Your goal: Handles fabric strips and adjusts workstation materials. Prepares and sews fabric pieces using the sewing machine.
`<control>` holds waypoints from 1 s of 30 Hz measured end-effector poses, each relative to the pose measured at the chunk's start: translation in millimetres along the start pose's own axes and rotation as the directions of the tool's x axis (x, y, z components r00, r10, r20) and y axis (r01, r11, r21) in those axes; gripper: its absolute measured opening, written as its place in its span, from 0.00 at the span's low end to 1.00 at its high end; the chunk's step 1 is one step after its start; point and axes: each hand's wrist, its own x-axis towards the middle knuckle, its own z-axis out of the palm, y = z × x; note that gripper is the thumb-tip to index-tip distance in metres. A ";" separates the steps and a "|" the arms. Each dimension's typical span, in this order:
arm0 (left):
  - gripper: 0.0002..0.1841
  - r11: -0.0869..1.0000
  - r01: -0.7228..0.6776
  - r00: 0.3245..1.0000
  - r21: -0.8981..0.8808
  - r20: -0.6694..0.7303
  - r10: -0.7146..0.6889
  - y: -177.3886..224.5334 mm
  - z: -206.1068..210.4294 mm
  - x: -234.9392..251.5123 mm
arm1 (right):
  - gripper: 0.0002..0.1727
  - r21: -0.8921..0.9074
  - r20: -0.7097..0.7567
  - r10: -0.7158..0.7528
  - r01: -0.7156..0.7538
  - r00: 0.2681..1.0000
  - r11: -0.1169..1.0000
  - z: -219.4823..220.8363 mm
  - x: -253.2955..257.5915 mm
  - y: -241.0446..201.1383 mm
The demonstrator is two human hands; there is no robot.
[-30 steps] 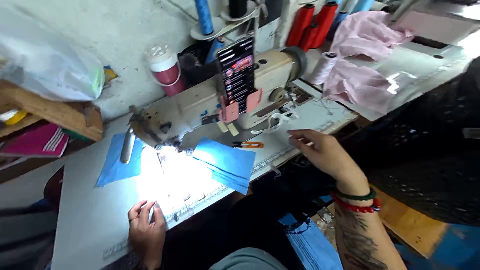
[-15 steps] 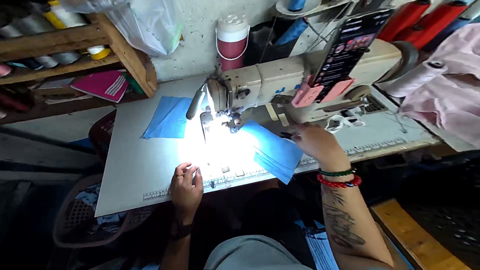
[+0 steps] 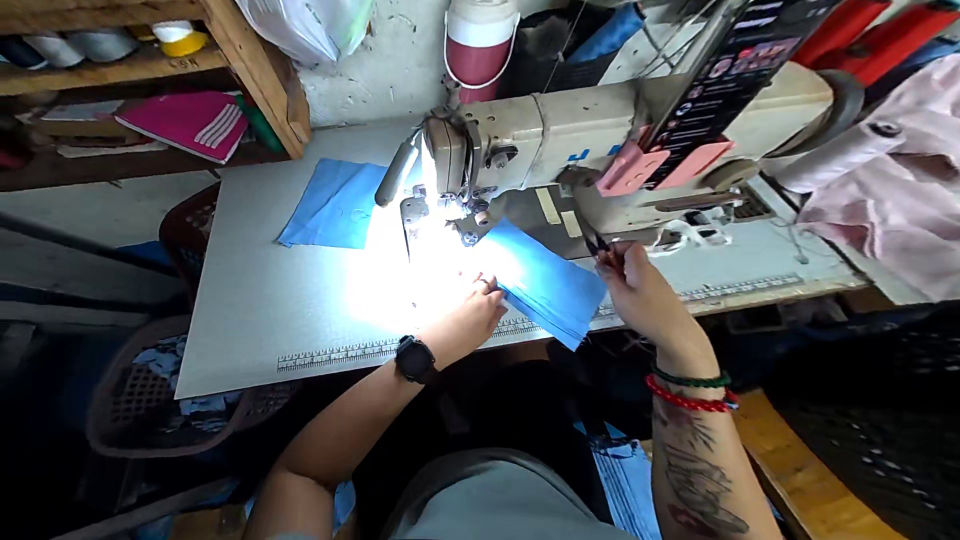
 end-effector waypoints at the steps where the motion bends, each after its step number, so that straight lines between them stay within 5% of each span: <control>1: 0.17 0.999 -0.027 1.000 0.038 0.006 0.027 2.1 0.3 0.9 | 0.21 0.017 0.040 -0.018 0.017 0.999 1.000 5.5 -4.9 -1.7; 5: 0.14 0.987 -0.013 0.998 0.162 0.062 0.003 12.3 -5.0 -0.5 | 0.25 0.027 0.134 -0.019 0.015 0.991 1.000 34.1 -7.1 -8.1; 8: 0.16 0.986 0.045 0.997 0.158 0.061 -0.055 17.1 -7.3 -10.9 | 0.23 -0.134 0.123 0.009 0.008 0.992 0.991 53.7 -1.0 -20.4; 14: 0.08 0.963 0.114 0.991 0.246 0.036 -0.127 55.8 -37.3 -84.2 | 0.14 -0.133 0.260 -0.258 0.299 0.931 0.945 89.0 -15.3 -53.0; 20: 0.17 0.990 0.134 0.970 -0.043 -0.199 -0.140 -20.9 -45.6 -96.2 | 0.14 -0.058 0.236 -0.436 0.461 0.868 0.886 104.4 -13.7 -61.5; 25: 0.13 0.995 0.068 0.984 0.073 -0.166 -0.055 -48.9 -36.0 -90.1 | 0.13 -0.153 0.181 -0.477 0.504 0.860 0.850 90.2 -25.7 -61.2; 30: 0.11 0.986 0.143 0.968 0.090 -0.222 -0.121 -60.2 -34.7 -103.8 | 0.13 -0.232 0.203 -0.427 0.467 0.881 0.853 73.5 -35.1 -41.9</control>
